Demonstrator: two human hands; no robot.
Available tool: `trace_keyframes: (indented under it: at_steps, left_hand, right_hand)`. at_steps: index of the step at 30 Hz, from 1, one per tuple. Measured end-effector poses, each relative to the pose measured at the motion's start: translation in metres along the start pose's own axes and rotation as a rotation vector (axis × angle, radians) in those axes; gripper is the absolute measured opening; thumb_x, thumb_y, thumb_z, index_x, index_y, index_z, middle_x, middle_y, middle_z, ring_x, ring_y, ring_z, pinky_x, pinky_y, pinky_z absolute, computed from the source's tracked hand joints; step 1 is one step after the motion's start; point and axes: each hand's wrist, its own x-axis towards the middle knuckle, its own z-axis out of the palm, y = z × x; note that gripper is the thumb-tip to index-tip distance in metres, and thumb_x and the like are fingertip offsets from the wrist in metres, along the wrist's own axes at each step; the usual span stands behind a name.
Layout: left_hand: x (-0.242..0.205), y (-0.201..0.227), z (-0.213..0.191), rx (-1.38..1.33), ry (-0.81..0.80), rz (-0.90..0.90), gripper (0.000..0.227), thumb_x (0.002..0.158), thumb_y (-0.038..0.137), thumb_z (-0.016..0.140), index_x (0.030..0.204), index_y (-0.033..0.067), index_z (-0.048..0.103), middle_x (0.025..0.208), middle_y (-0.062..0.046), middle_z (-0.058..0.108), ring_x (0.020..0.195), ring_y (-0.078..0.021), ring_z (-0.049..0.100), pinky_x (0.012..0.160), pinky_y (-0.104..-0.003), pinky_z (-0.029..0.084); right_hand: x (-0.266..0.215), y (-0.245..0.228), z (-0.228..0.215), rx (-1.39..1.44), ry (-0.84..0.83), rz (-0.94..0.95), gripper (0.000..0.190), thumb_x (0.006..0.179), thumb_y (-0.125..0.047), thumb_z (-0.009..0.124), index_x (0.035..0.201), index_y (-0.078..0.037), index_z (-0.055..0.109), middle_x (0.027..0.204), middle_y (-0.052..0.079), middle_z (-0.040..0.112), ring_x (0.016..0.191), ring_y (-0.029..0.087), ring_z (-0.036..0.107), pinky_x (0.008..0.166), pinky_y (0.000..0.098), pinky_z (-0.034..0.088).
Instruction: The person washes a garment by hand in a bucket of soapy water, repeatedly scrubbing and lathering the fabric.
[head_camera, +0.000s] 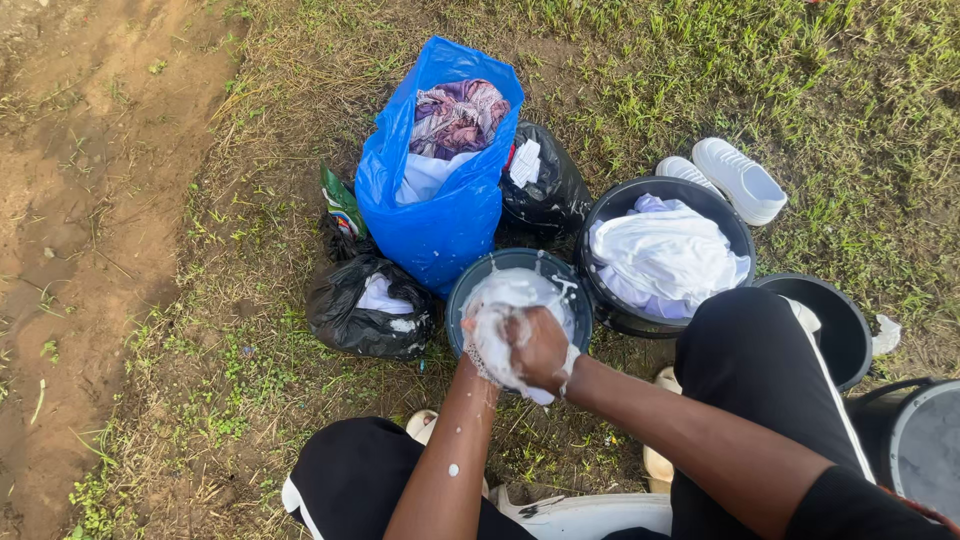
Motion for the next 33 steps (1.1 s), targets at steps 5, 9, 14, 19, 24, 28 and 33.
trace_keyframes:
  at_steps: [5,9,14,19,24,28,33]
  left_hand:
    - [-0.005,-0.011,0.016,0.069,-0.127,0.004,0.047,0.091,0.026,0.067,0.132,0.0031,0.060,0.127,-0.013,0.067,0.117,-0.0285,0.067,0.100,-0.047,0.053]
    - [0.004,-0.004,0.010,-0.011,-0.061,-0.042,0.048,0.091,0.027,0.067,0.132,0.0034,0.060,0.127,-0.013,0.067,0.117,-0.0286,0.066,0.100,-0.048,0.053]
    - [-0.004,-0.002,0.007,-0.044,-0.169,-0.123,0.048,0.092,0.029,0.066,0.132,0.0037,0.060,0.127,-0.013,0.067,0.117,-0.0288,0.066,0.100,-0.048,0.053]
    - [0.011,0.015,-0.006,-0.154,-0.208,-0.197,0.048,0.093,0.031,0.065,0.132,0.0041,0.060,0.128,-0.013,0.067,0.117,-0.0289,0.066,0.100,-0.049,0.053]
    - [0.016,0.029,-0.014,-0.183,-0.172,-0.203,0.049,0.093,0.032,0.064,0.132,0.0045,0.060,0.128,-0.013,0.067,0.117,-0.0291,0.066,0.100,-0.049,0.053]
    - [0.008,0.033,-0.026,-0.057,-0.421,-0.299,0.049,0.093,0.034,0.064,0.133,0.0047,0.060,0.128,-0.013,0.067,0.117,-0.0292,0.066,0.100,-0.050,0.053]
    - [0.015,0.038,-0.035,-0.237,-0.287,-0.295,0.049,0.094,0.036,0.063,0.133,0.0051,0.060,0.128,-0.013,0.067,0.117,-0.0294,0.066,0.100,-0.050,0.053]
  right_hand:
    - [0.035,0.071,-0.013,-0.095,-0.150,0.155,0.032,0.093,-0.020,0.060,0.119,-0.003,0.066,0.101,0.015,0.071,0.083,0.026,0.069,0.074,0.0386,0.059]
    - [0.053,0.064,-0.011,0.029,-0.060,0.264,0.032,0.097,-0.017,0.060,0.123,0.001,0.063,0.103,0.016,0.071,0.086,0.025,0.067,0.076,0.0392,0.058]
    - [0.067,0.048,-0.026,1.035,-0.010,0.449,0.026,0.096,-0.018,0.060,0.116,-0.002,0.064,0.110,0.007,0.072,0.086,0.017,0.068,0.075,0.0344,0.061]
    - [0.100,0.097,-0.123,1.387,0.209,0.658,0.038,0.111,-0.028,0.071,0.104,0.008,0.062,0.101,0.013,0.068,0.087,0.022,0.063,0.077,0.0366,0.050]
    - [0.103,0.066,-0.164,1.664,0.119,0.631,0.027,0.101,-0.027,0.070,0.111,-0.002,0.071,0.103,0.008,0.074,0.091,0.020,0.071,0.082,0.0369,0.058]
    - [0.109,0.021,-0.186,1.685,0.139,0.576,0.037,0.101,-0.035,0.070,0.115,-0.001,0.067,0.109,0.012,0.074,0.091,0.022,0.071,0.080,0.0421,0.059]
    - [0.101,-0.008,-0.202,1.458,-0.384,0.457,0.081,0.081,-0.049,0.076,0.149,-0.021,0.042,0.136,0.002,0.058,0.124,0.018,0.062,0.100,0.0418,0.050]
